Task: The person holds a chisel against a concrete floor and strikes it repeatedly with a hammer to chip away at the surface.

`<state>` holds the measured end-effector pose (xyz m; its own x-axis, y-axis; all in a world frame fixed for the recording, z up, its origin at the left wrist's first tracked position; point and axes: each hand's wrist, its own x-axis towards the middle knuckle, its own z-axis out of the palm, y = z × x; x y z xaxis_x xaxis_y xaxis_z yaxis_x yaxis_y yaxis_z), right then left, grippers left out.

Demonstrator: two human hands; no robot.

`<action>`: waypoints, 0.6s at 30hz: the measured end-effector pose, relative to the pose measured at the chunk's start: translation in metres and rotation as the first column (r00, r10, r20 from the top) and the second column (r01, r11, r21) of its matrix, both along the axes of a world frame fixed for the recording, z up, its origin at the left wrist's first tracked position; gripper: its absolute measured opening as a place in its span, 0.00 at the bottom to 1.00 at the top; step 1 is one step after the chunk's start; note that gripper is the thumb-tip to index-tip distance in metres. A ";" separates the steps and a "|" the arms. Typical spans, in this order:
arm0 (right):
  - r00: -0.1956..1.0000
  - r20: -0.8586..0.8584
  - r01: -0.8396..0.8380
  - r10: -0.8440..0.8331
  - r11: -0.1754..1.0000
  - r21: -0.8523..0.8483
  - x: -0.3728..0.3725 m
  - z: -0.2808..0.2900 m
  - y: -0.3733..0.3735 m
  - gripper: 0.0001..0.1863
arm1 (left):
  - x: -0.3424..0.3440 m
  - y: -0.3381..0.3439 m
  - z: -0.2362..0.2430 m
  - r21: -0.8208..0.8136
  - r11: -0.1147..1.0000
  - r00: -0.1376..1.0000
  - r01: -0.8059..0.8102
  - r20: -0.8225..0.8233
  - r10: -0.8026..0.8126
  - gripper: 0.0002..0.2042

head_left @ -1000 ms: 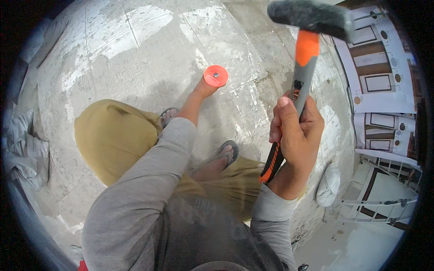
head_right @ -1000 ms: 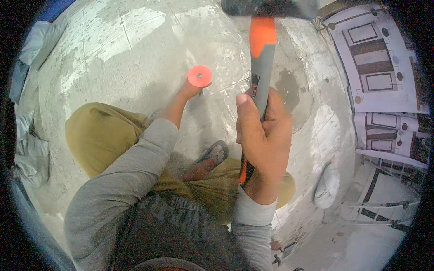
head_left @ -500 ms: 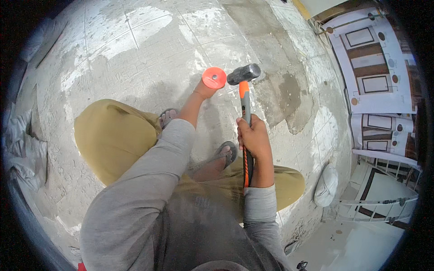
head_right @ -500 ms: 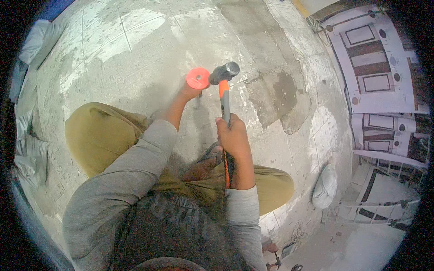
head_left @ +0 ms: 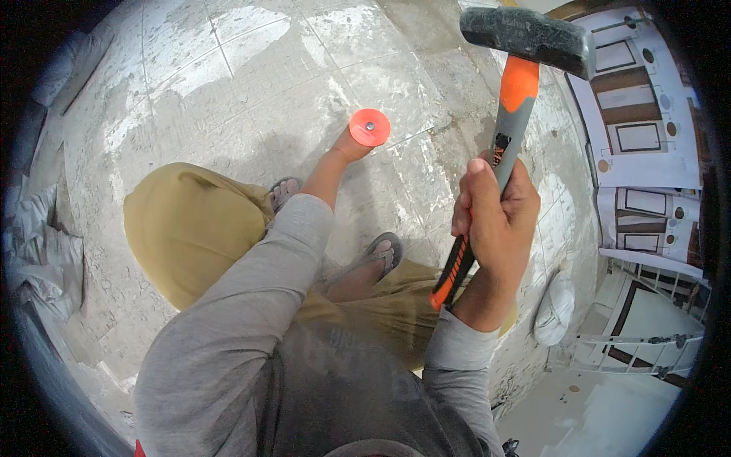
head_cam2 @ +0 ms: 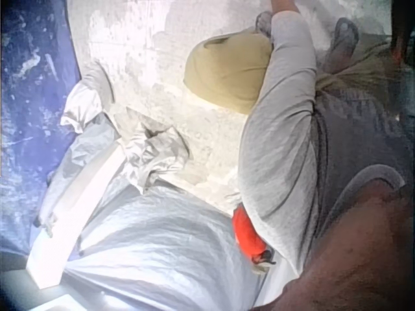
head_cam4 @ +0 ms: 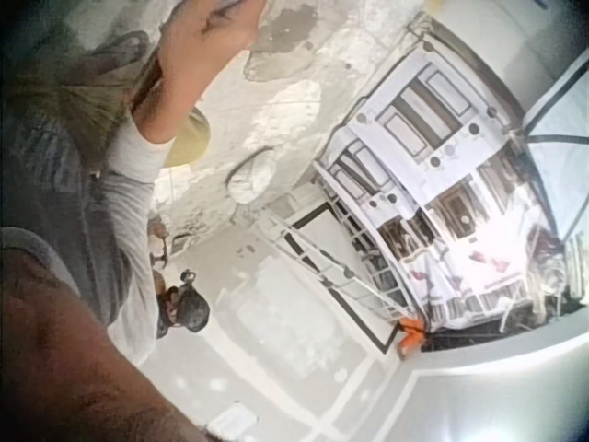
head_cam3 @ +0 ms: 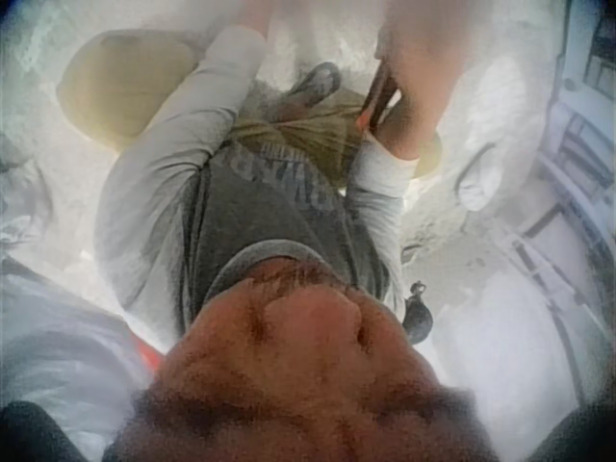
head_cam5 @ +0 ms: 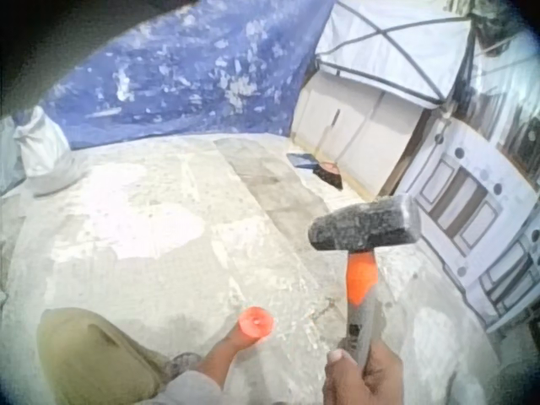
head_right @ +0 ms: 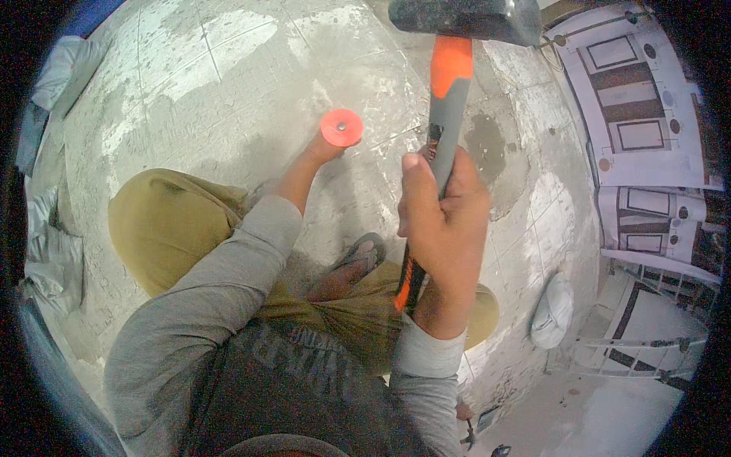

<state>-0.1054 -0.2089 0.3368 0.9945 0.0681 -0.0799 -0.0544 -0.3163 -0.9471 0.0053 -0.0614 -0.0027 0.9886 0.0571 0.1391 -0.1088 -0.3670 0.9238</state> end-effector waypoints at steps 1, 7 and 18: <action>0.997 0.065 -0.028 0.033 0.996 -0.079 0.001 -0.010 0.000 0.10 | 0.001 0.001 -0.003 0.035 0.999 1.000 -0.002 0.015 0.001 0.17; 0.975 -0.115 -0.223 0.191 0.822 -0.523 0.010 -0.156 -0.031 0.14 | -0.001 -0.016 0.040 -0.369 0.898 0.970 0.241 0.068 -0.232 0.17; 0.969 -0.245 -0.065 0.007 0.972 -0.228 -0.007 -0.094 -0.031 0.11 | 0.015 0.019 0.000 -0.074 0.982 0.982 -0.172 0.067 0.177 0.23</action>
